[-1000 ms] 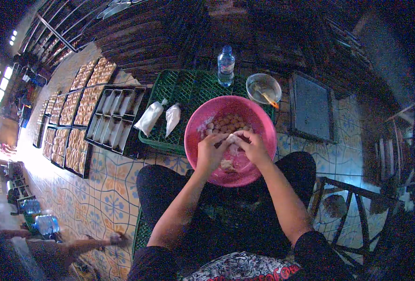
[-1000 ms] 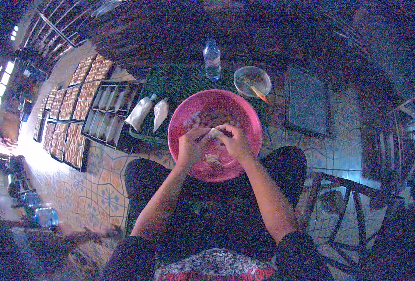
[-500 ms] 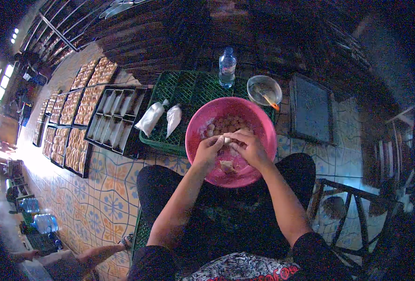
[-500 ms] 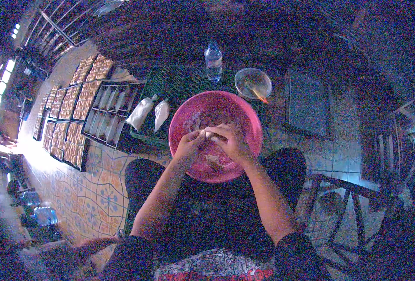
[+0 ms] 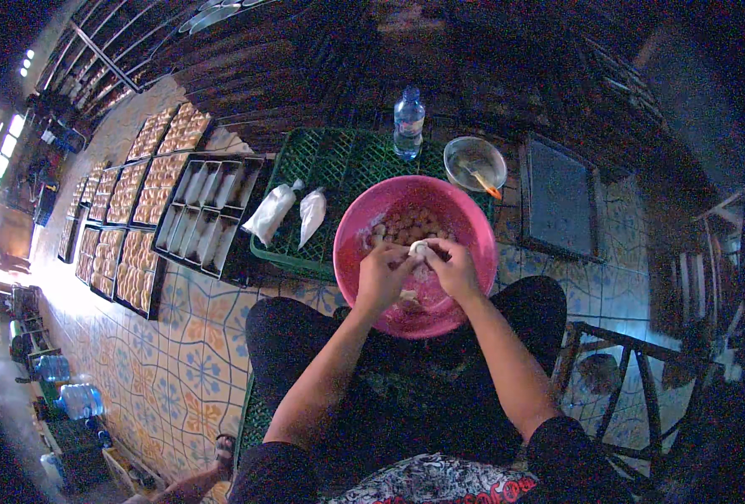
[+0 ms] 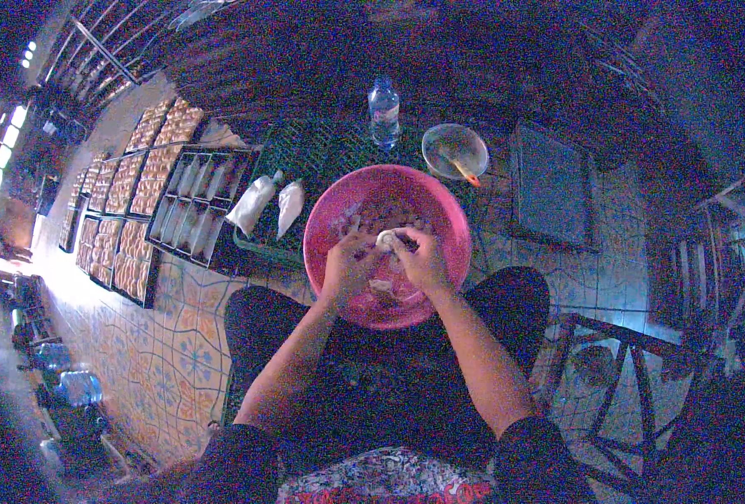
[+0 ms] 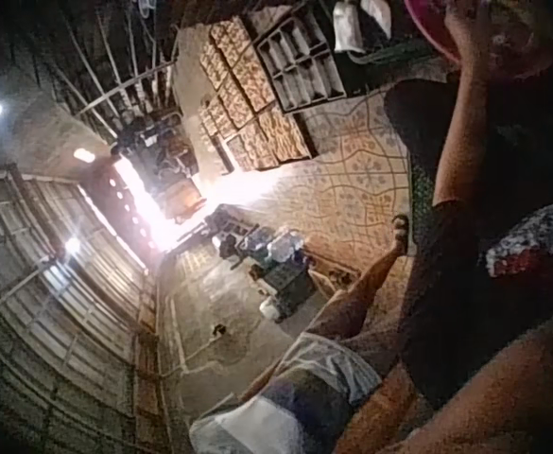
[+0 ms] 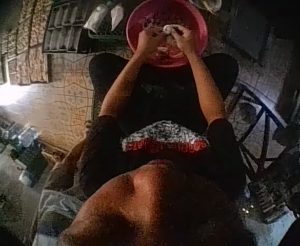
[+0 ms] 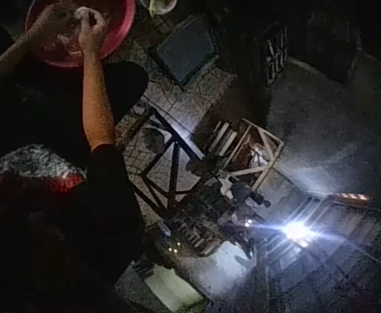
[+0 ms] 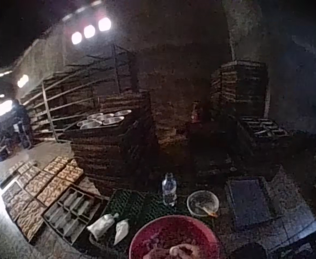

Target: The person prepares pastries by wrapping pieces of dough around small filling balls by hand inside a pink bowl.

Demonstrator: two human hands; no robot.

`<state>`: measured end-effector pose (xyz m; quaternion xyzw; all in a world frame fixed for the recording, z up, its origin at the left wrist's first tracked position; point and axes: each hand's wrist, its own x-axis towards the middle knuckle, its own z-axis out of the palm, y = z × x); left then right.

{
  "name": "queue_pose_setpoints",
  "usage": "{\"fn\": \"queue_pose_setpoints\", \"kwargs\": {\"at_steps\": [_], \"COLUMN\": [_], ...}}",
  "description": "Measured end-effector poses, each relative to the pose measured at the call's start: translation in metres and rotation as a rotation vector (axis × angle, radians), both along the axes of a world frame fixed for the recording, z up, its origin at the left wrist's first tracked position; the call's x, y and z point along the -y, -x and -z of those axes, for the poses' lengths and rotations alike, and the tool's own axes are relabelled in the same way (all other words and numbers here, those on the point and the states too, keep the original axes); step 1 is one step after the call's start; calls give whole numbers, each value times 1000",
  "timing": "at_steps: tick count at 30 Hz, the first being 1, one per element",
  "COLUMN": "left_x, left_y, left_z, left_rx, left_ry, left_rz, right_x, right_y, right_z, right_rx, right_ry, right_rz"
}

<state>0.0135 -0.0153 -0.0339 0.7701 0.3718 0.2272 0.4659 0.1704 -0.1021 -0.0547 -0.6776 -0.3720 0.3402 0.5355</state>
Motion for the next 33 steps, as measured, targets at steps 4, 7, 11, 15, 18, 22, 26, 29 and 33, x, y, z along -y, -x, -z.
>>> {"fn": "queue_pose_setpoints", "kwargs": {"at_steps": [4, 7, 11, 15, 18, 22, 26, 29, 33], "left_x": [-6, -3, -2, -3, -6, -1, -2, -13, -14], "left_y": [0, -1, -3, 2, -1, -1, -1, -1, -1], "left_z": [15, 25, 26, 35, 46, 33, 20, 21, 31], "left_rx": [36, 456, 694, 589, 494, 243, 163, 304, 655], "left_ry": [263, 778, 1243, 1163, 848, 248, 198, 536, 855], "left_rz": [-13, -106, -50, -204, -206, -162, -68, 22, 42], "right_x": [-4, -7, -4, -4, -3, 3, 3, 2, 5], "right_y": [-3, 6, 5, 16, 14, 10, -6, -11, -7], "right_z": [4, -1, 4, -10, -13, -18, -14, -15, -33], "right_rx": [-165, -279, -198, 49, 191, 123, 439, -158, -775], "right_ry": [-112, -43, -11, -77, -143, -18, 18, 125, 73], "right_rz": [-73, -39, 2, 9, -77, -192, -211, -242, -138]}}
